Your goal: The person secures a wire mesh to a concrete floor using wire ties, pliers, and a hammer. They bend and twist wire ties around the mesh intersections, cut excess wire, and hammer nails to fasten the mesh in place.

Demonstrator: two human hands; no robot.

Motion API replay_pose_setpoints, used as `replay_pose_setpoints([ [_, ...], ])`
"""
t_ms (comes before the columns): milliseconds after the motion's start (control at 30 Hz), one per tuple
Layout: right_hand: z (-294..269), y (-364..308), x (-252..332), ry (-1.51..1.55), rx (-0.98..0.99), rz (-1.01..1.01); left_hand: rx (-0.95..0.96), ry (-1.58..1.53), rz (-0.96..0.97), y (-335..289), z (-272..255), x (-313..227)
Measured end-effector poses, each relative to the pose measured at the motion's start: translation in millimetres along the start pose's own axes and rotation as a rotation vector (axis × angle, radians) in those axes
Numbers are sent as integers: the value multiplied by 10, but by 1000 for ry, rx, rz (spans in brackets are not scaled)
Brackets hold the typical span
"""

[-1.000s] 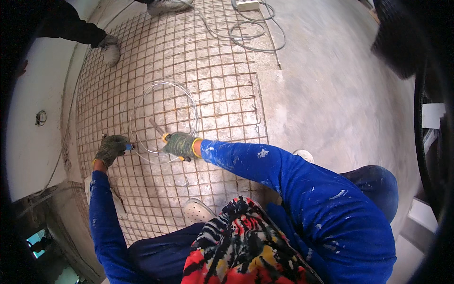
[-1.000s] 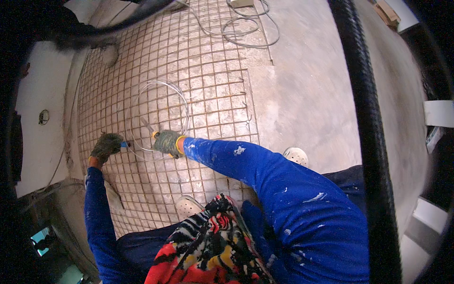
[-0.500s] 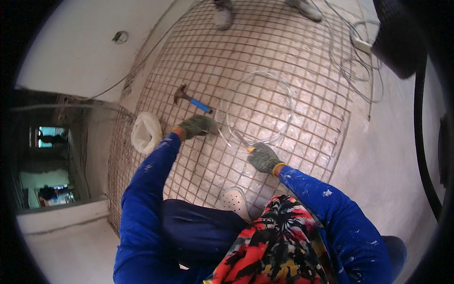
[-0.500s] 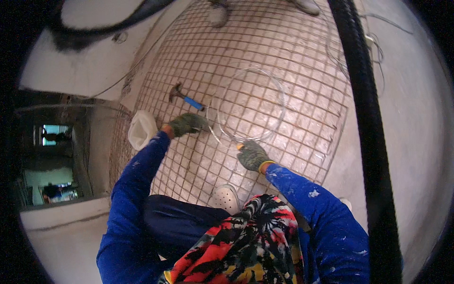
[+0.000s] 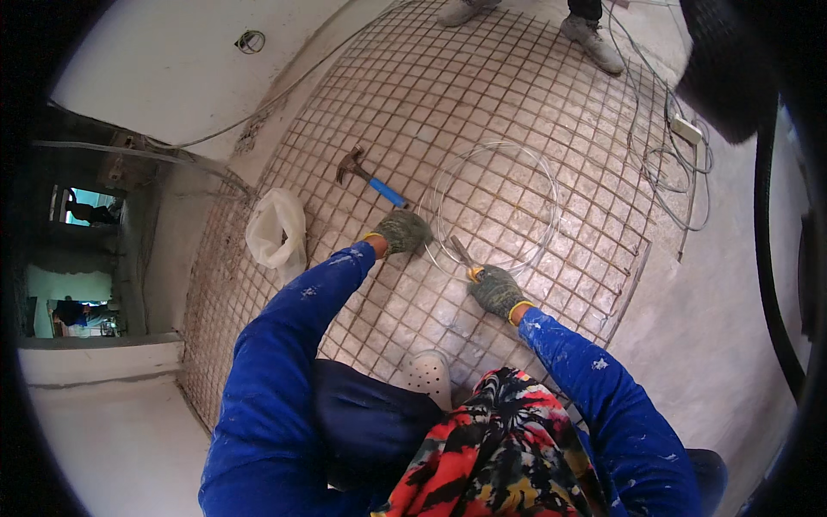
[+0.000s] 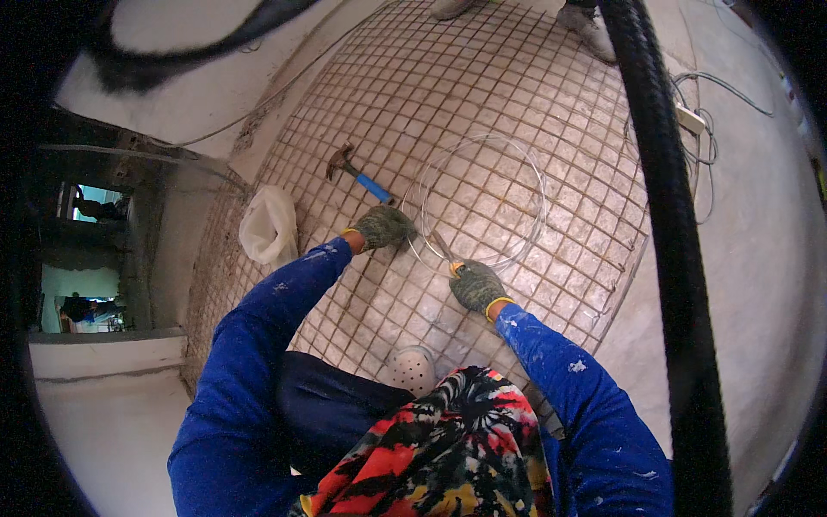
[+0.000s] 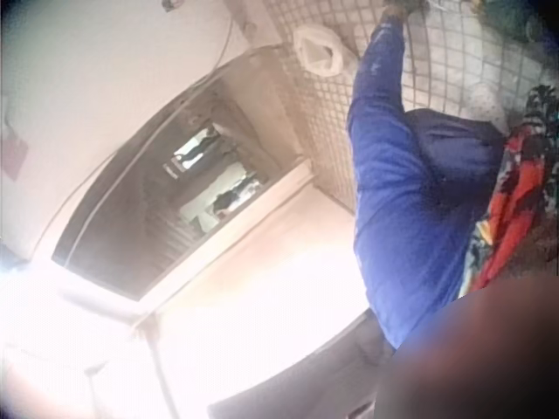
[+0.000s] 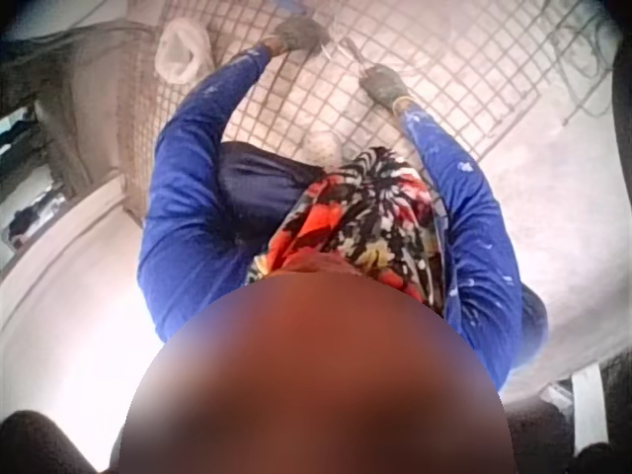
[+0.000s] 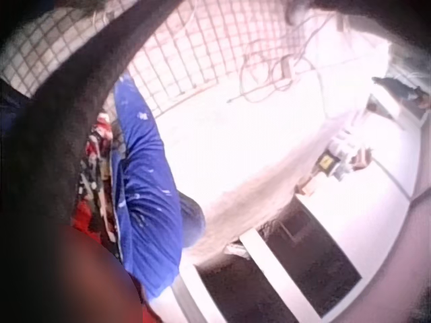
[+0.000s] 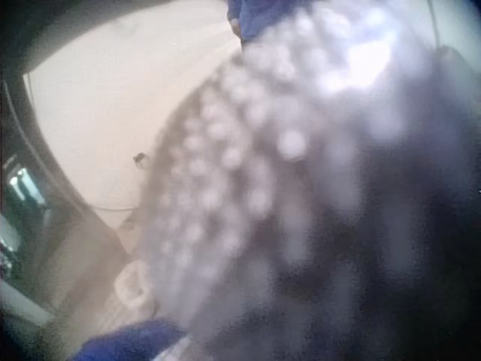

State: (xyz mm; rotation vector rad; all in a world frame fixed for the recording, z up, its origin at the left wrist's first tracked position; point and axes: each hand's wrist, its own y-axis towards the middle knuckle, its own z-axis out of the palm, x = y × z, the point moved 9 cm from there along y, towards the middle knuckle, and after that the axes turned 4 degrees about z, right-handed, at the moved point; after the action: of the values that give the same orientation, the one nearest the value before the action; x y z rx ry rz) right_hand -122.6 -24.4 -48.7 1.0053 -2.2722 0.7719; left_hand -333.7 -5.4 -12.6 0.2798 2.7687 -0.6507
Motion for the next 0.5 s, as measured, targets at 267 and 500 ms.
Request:
replay_pose_setpoints([
  [267, -1066, 199, -564, -253, -267, 152, -145, 23, -91, -76, -79, 567],
  [500, -1866, -217, -799, -247, -106, 281, -163, -330, -275, -665, 298, 1141],
])
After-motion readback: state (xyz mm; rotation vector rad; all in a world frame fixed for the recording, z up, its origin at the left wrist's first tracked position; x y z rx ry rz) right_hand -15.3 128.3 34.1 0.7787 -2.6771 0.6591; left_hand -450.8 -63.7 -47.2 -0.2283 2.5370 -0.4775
